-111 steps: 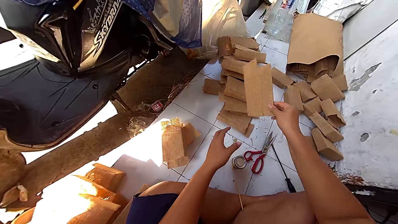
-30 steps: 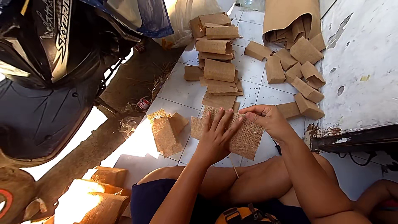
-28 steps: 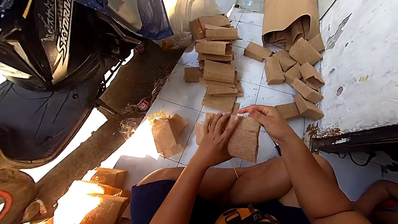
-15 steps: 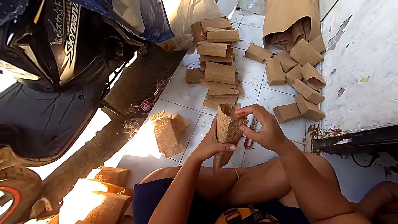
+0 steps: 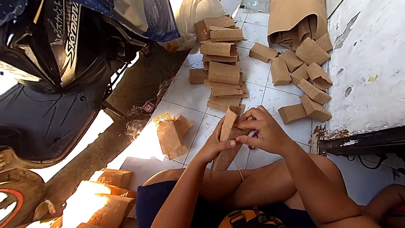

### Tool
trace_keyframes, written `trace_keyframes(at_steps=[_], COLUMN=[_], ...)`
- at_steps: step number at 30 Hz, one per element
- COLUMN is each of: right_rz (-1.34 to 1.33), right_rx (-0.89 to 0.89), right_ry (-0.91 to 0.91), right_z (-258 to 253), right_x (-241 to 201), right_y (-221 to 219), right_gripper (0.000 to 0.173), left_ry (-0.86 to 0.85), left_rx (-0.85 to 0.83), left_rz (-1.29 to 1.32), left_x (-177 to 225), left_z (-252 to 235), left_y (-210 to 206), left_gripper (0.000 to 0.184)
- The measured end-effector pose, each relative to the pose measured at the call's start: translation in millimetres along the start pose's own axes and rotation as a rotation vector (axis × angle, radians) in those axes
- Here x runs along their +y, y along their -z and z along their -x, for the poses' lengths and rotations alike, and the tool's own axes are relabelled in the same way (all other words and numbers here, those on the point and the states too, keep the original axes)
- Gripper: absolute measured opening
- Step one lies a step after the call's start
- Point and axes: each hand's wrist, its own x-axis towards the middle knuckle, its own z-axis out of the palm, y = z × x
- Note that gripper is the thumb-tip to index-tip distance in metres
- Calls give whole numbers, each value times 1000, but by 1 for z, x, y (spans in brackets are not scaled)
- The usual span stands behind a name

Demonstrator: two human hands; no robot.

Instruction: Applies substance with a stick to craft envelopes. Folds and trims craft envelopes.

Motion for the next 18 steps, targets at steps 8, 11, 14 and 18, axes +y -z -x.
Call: trace_keyframes(at_steps=[8, 11, 14, 18], right_rz=[131, 109, 71, 19], right_rx=[10, 100, 140, 158], right_ry=[47, 104, 83, -304], right_z=[2, 1, 0, -4], right_x=[-12, -11, -8, 3], right_y=[-5, -8, -15, -14], right_gripper=[30, 23, 14, 17], left_ry=[45, 55, 41, -233], left_rx=[101, 118, 218, 529], left_rz=[-60, -103, -231, -1033], left_x=[-1, 0, -2, -3], left_z=[-2, -3, -4, -4], left_y=[0, -2, -3, -3], left_gripper=[114, 116, 115, 115])
